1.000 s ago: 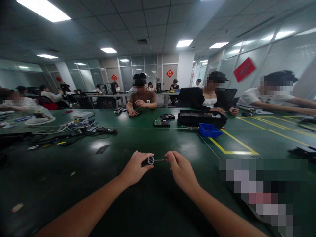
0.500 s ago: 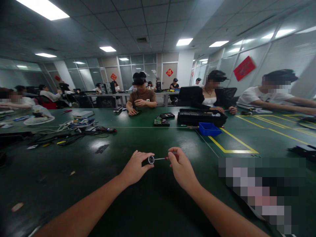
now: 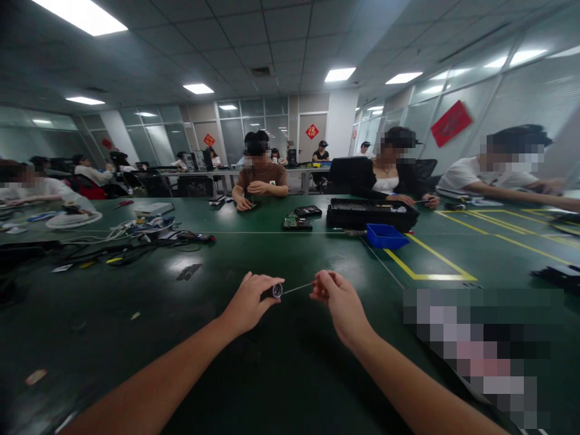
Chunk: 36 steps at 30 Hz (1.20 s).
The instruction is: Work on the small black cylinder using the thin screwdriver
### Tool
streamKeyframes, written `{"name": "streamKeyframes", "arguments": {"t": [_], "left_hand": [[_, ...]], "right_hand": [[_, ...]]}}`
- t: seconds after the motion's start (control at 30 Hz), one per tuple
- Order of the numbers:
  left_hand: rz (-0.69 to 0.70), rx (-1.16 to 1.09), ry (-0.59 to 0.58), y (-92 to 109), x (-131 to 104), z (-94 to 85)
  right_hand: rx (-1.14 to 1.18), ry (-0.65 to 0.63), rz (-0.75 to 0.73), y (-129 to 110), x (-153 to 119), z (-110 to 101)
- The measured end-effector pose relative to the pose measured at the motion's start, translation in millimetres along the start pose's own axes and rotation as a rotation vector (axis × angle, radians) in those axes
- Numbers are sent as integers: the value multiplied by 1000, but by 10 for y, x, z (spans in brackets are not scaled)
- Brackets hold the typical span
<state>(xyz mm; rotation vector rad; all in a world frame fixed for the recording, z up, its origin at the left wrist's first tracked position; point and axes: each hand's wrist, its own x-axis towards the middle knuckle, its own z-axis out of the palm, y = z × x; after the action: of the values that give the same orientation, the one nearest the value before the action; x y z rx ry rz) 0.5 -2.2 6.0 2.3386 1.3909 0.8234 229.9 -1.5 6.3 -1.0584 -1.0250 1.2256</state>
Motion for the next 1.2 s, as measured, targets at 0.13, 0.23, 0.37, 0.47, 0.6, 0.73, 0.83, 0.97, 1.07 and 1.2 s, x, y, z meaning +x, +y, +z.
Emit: {"name": "streamKeyframes", "arguments": {"t": [0.13,0.23,0.37,0.47,0.6,0.73,0.83,0.97,1.07,1.2], "left_hand": [[13,23,10,22,-3,9],[18,20,11,38,-7,12],[12,8,28,33,-6,15],[-4,-8,54,7,-2,21],[-5,-13,77,-22,6,30],[-6,-23,74,-24,17,39],[-13,-25,68,-26,18,50],[-26,-38,51,-29,1,57],[-28,-32,19,-17,-8,55],[-30,-24,3,4,3,51]], "right_hand": [[-88,-6,-63,-23,-51,45],[-192,-43,-110,-55,-83,73],[-366,-115,-205,-62,-113,76],[-402,-145,-246,-65,-133,76],[-440,-126,-249,-76,-146,83],[-446,-137,-248,-82,-156,105],[-458,-128,-236,-84,-164,116],[-473,-94,-224,-99,-169,101],[-550,-28,-278,-122,-175,82],[-571,6,-359,-141,-186,70]]}}
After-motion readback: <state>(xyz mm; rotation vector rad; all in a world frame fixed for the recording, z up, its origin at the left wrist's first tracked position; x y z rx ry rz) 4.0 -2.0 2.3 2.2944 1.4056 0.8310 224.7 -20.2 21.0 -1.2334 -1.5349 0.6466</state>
